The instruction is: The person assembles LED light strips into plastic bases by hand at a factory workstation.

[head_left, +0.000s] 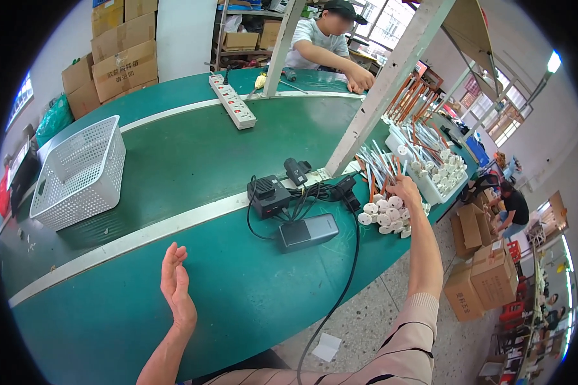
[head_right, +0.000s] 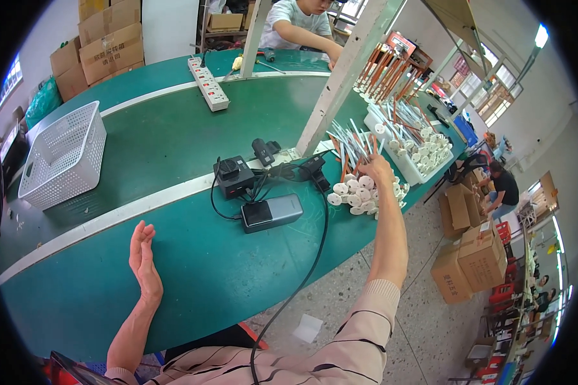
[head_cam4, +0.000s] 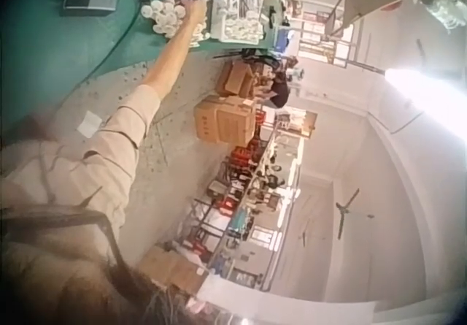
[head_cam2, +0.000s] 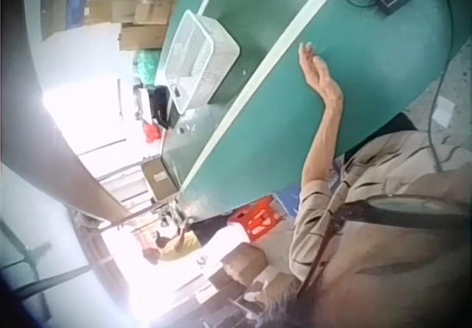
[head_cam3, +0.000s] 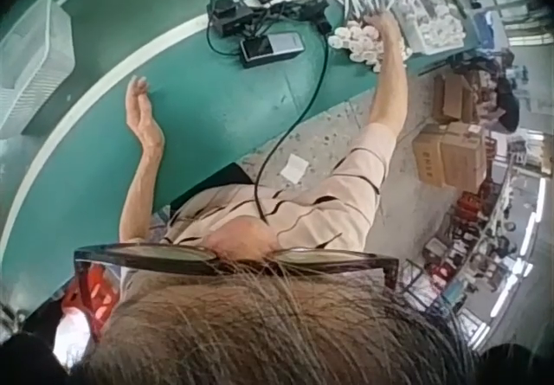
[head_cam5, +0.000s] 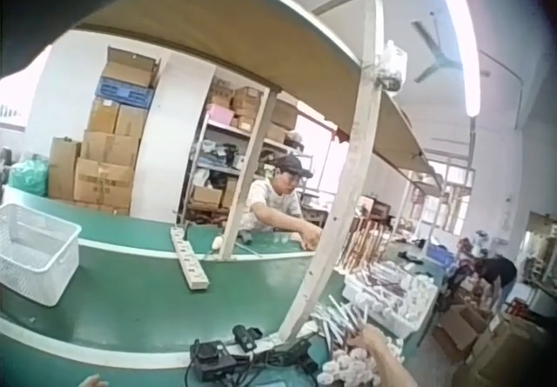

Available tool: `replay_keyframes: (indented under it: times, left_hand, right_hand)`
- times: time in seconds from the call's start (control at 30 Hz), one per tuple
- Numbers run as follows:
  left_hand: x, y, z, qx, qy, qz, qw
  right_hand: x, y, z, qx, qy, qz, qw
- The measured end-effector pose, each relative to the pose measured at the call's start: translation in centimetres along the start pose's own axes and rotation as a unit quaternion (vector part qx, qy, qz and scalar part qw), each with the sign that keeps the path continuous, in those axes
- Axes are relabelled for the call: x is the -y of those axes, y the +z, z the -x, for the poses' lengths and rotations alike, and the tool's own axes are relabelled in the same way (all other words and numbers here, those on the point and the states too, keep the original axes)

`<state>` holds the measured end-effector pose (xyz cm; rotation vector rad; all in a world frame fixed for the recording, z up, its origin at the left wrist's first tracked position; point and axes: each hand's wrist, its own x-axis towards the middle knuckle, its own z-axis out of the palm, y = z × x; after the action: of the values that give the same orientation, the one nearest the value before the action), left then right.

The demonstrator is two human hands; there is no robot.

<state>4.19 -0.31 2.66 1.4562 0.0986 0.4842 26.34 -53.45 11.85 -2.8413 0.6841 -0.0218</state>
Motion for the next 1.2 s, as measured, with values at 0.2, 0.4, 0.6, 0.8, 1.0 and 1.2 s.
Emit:
replay_keyframes:
  times: [0.2,0.4,0.6,0.8,1.0,1.2]
  left_hand:
    - [-0.2,-0.1,-0.1,0.005,-0.003,-0.012,1.0]
    - [-0.1,0.7,-0.1,0.008,-0.013,-0.013,1.0]
    - [-0.1,-0.2,0.1,-0.018,-0.025,-0.03,0.999]
    - [-0.6,-0.1,-0.4,-0.041,-0.015,0.048,0.998]
    - [0.8,-0.3,-1.8,-0.172,-0.075,0.208,0.96]
    - [0.9,-2.2,-1.9,-0.12,-0.029,0.175,0.977]
  right_hand:
    - [1.9,-2.6,2.4,0.02,-0.005,-0.057,0.998]
    - [2.1,-3.3,6.5,-0.196,-0.015,-0.014,0.98]
    - [10.0,1.5,20.5,-0.321,-0.372,-0.262,0.831]
    - [21.5,6.2,34.1,0.03,-0.603,-0.297,0.74]
    - [28.3,14.7,35.3,0.092,-0.575,-0.425,0.693]
    - [27.3,16.3,34.1,0.162,-0.567,-0.402,0.701]
